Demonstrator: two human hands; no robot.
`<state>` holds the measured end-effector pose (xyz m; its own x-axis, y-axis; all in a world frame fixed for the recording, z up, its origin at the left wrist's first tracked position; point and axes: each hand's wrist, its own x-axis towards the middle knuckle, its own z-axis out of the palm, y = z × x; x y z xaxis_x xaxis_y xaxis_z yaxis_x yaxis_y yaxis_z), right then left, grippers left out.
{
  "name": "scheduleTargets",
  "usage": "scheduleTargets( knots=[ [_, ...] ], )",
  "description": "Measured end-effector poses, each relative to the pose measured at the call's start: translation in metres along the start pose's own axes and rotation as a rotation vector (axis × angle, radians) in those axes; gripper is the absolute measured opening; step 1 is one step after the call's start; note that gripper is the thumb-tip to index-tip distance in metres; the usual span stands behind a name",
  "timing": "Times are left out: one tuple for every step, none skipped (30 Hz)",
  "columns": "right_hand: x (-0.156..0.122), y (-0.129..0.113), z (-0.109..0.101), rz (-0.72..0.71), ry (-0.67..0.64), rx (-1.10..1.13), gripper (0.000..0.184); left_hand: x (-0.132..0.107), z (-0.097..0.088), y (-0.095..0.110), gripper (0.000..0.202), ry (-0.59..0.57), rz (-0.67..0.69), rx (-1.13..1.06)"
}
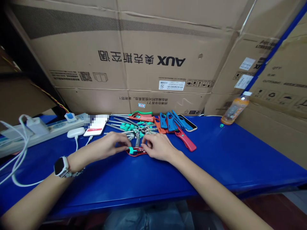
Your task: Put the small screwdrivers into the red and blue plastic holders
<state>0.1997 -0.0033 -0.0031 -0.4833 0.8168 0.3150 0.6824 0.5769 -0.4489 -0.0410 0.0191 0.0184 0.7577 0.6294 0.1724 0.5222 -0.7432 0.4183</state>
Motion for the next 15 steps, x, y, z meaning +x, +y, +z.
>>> scheduleTargets(
  knots=[
    [-0.002, 0.001, -0.001, -0.024, -0.022, -0.066, 0.005, 0.0, 0.001, 0.001, 0.012, -0.004, 0.002, 0.036],
    [-0.003, 0.001, -0.001, -0.04, -0.043, -0.11, 0.005, 0.001, 0.002, 0.002, 0.013, -0.009, 0.008, 0.067],
    [-0.003, 0.001, -0.001, -0.048, -0.065, -0.135, 0.006, 0.001, 0.003, 0.003, 0.014, -0.012, 0.017, 0.091],
    [-0.004, 0.001, -0.001, -0.051, -0.087, -0.145, 0.007, 0.002, 0.004, 0.005, 0.015, -0.012, 0.028, 0.109],
    [-0.004, 0.001, 0.0, -0.051, -0.107, -0.146, 0.007, 0.003, 0.005, 0.005, 0.015, -0.014, 0.036, 0.122],
    [-0.004, 0.001, 0.0, -0.051, -0.12, -0.142, 0.008, 0.004, 0.006, 0.006, 0.015, -0.016, 0.042, 0.132],
    [-0.003, 0.001, 0.001, -0.054, -0.129, -0.139, 0.009, 0.004, 0.007, 0.006, 0.015, -0.018, 0.048, 0.139],
    [-0.003, 0.001, 0.001, -0.062, -0.133, -0.135, 0.01, 0.005, 0.008, 0.005, 0.015, -0.016, 0.053, 0.146],
    [-0.003, 0.001, 0.001, -0.072, -0.134, -0.13, 0.011, 0.005, 0.009, 0.004, 0.015, -0.013, 0.056, 0.153],
    [-0.003, 0.002, 0.001, -0.084, -0.133, -0.123, 0.012, 0.005, 0.011, 0.003, 0.015, -0.008, 0.059, 0.16],
    [-0.003, 0.002, 0.001, -0.096, -0.132, -0.113, 0.013, 0.005, 0.011, 0.002, 0.015, 0.0, 0.062, 0.167],
    [-0.003, 0.003, 0.001, -0.107, -0.133, -0.102, 0.014, 0.005, 0.012, 0.001, 0.015, 0.007, 0.066, 0.171],
    [-0.003, 0.004, 0.0, -0.116, -0.135, -0.091, 0.015, 0.005, 0.013, 0.0, 0.015, 0.012, 0.072, 0.173],
    [-0.002, 0.004, 0.0, -0.121, -0.136, -0.083, 0.016, 0.005, 0.013, -0.001, 0.014, 0.014, 0.077, 0.174],
    [-0.002, 0.005, 0.001, -0.123, -0.137, -0.079, 0.016, 0.005, 0.014, -0.001, 0.015, 0.01, 0.082, 0.175]
  ],
)
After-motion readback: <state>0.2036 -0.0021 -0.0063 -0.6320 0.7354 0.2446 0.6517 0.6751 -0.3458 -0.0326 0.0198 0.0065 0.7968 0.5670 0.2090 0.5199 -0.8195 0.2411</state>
